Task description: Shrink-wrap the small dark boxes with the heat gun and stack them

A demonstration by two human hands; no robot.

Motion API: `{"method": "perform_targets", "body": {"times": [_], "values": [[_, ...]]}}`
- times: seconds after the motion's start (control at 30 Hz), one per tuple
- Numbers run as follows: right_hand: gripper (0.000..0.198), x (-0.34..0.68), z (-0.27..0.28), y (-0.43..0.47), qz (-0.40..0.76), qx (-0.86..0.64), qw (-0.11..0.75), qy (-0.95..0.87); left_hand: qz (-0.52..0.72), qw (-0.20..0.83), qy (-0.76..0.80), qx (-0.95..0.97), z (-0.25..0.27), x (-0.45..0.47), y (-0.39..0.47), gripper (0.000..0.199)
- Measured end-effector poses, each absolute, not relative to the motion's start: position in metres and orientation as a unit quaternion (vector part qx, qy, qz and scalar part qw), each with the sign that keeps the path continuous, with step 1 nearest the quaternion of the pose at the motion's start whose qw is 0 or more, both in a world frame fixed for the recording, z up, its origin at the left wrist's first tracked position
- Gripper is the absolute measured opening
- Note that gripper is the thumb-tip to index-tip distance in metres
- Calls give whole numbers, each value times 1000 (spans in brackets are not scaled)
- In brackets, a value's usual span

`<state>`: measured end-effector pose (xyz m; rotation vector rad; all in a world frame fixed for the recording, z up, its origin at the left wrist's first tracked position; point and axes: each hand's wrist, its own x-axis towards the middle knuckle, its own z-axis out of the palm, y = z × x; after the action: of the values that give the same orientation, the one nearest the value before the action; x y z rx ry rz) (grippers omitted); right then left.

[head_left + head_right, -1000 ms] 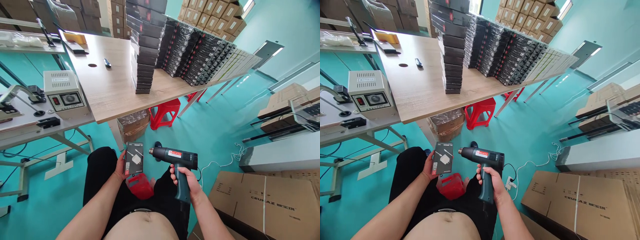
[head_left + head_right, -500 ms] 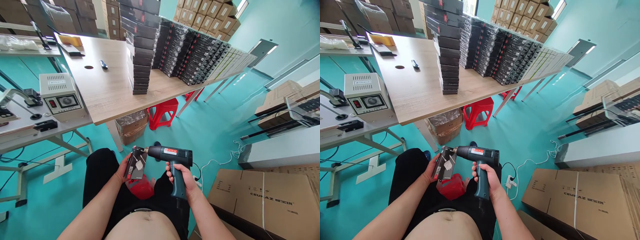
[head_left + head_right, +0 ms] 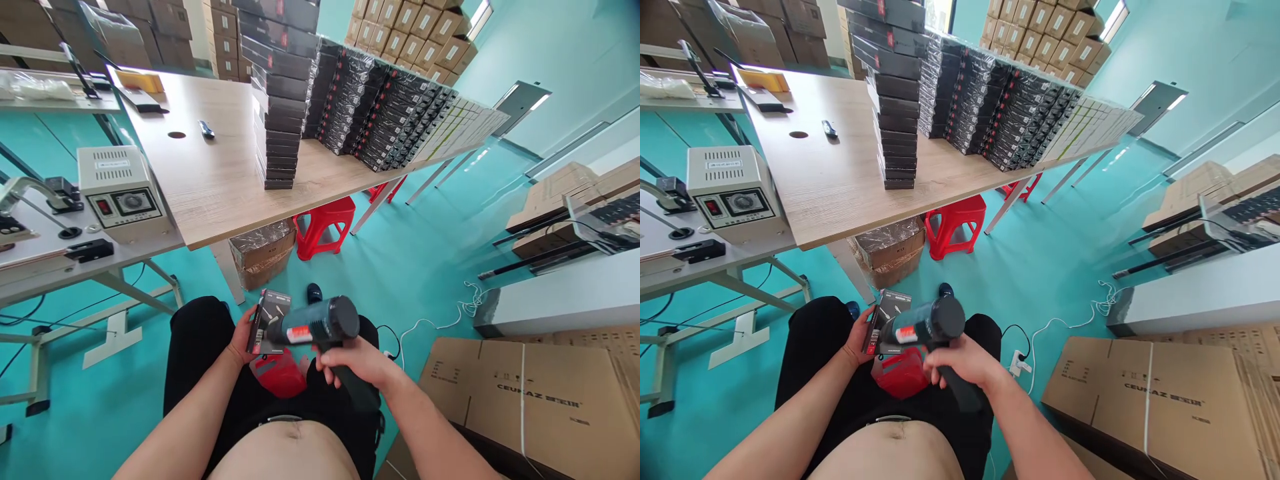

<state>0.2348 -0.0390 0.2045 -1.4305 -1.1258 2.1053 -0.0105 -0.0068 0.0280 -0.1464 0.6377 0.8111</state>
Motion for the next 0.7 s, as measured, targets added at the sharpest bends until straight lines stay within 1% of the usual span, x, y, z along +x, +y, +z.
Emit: {"method": "perform_targets", "body": {"times": [0.07, 0.1, 0.13, 0.17, 0.23, 0.27, 0.3, 0.33, 0.43, 0.5, 0.63, 0.7], "values": [[28, 230, 201, -36, 713, -540, 255, -367, 388, 869, 301, -61, 27, -11, -6, 47], [29, 228, 200, -36, 708, -544, 274, -358, 392, 869, 297, -56, 26, -12, -6, 46], [28, 227, 199, -37, 712, -538, 271, -360, 398, 867, 294, -54, 25, -13, -5, 45], [26, 228, 199, -39, 727, -522, 245, -374, 405, 865, 291, -53, 24, -13, -5, 44], [20, 233, 200, -45, 758, -476, 159, -416, 426, 857, 285, -57, 23, -15, -3, 43], [18, 237, 200, -48, 764, -461, 129, -432, 437, 852, 280, -60, 22, -15, -3, 43], [17, 240, 200, -49, 762, -462, 119, -439, 445, 850, 275, -62, 23, -15, -3, 43], [17, 244, 200, -50, 751, -481, 130, -435, 449, 848, 272, -65, 23, -15, -3, 43], [25, 246, 197, -45, 689, -576, 238, -369, 435, 854, 276, -64, 26, -14, -5, 44], [28, 239, 196, -41, 675, -592, 286, -335, 417, 861, 285, -57, 27, -12, -6, 44], [31, 216, 201, -39, 735, -521, 289, -324, 381, 870, 313, -35, 22, -11, -6, 46], [30, 207, 203, -34, 739, -507, 315, -313, 374, 869, 322, -24, 20, -11, -6, 46]]}}
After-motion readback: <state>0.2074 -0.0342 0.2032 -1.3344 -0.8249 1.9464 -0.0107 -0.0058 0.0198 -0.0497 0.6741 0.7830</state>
